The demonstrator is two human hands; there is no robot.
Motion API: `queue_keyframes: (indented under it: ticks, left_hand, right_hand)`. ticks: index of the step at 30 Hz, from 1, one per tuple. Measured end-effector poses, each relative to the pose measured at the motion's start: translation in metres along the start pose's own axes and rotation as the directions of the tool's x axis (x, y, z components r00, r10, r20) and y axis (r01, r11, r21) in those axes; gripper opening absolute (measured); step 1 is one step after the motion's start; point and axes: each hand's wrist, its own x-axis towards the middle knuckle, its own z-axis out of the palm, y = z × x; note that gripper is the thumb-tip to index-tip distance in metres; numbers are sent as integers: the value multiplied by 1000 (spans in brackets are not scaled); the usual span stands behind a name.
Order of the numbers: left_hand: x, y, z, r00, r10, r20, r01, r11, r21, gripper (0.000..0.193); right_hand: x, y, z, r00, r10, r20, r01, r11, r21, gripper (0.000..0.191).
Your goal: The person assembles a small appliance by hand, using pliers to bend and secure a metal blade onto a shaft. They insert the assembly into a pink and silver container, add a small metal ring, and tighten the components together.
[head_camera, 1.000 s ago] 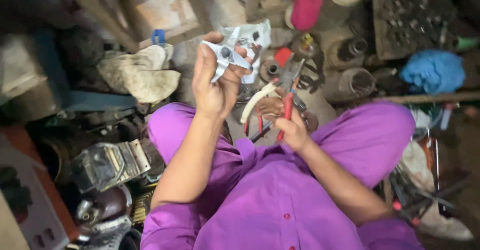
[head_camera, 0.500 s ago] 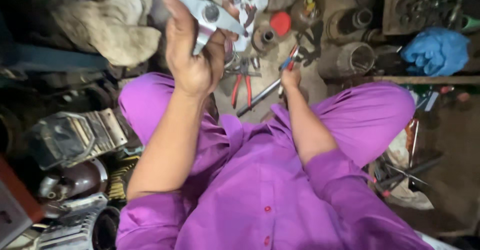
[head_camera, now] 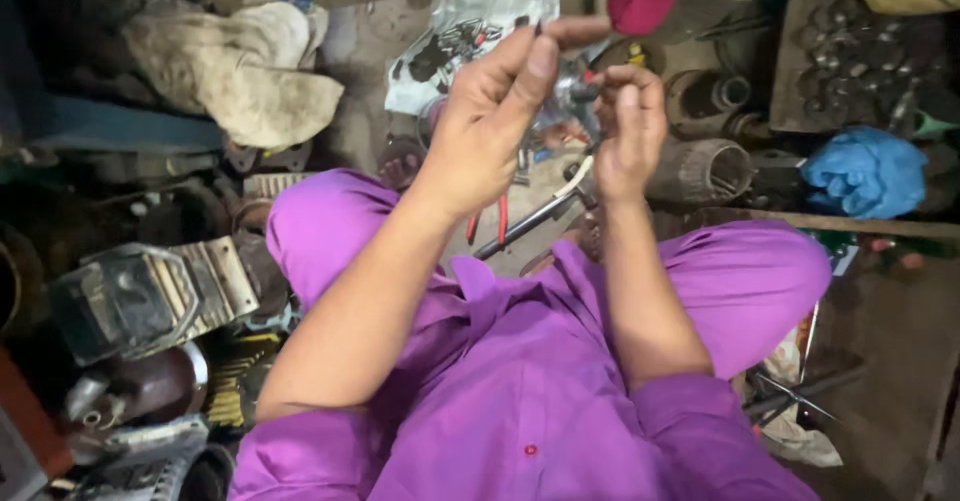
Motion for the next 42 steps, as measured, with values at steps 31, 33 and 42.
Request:
queue_keyframes:
  ticks: [31, 33, 42]
  left_hand:
    - [-60, -53, 62, 999, 41, -18, -29, 894, 446, 31]
    - [-54, -39, 50, 995, 90, 34, -95, 884, 457, 35]
    - [-36, -28, 26, 965, 232, 125, -257, 934, 248, 69]
  right_hand:
    - [-67, -139, 12, 952, -158, 261, 263, 859, -439, 31]
    - [-49, -140, -6, 974, -35, 223, 84, 973, -216, 28]
    - [-25, -55, 5, 848, 264, 460, -467, 783, 411, 36]
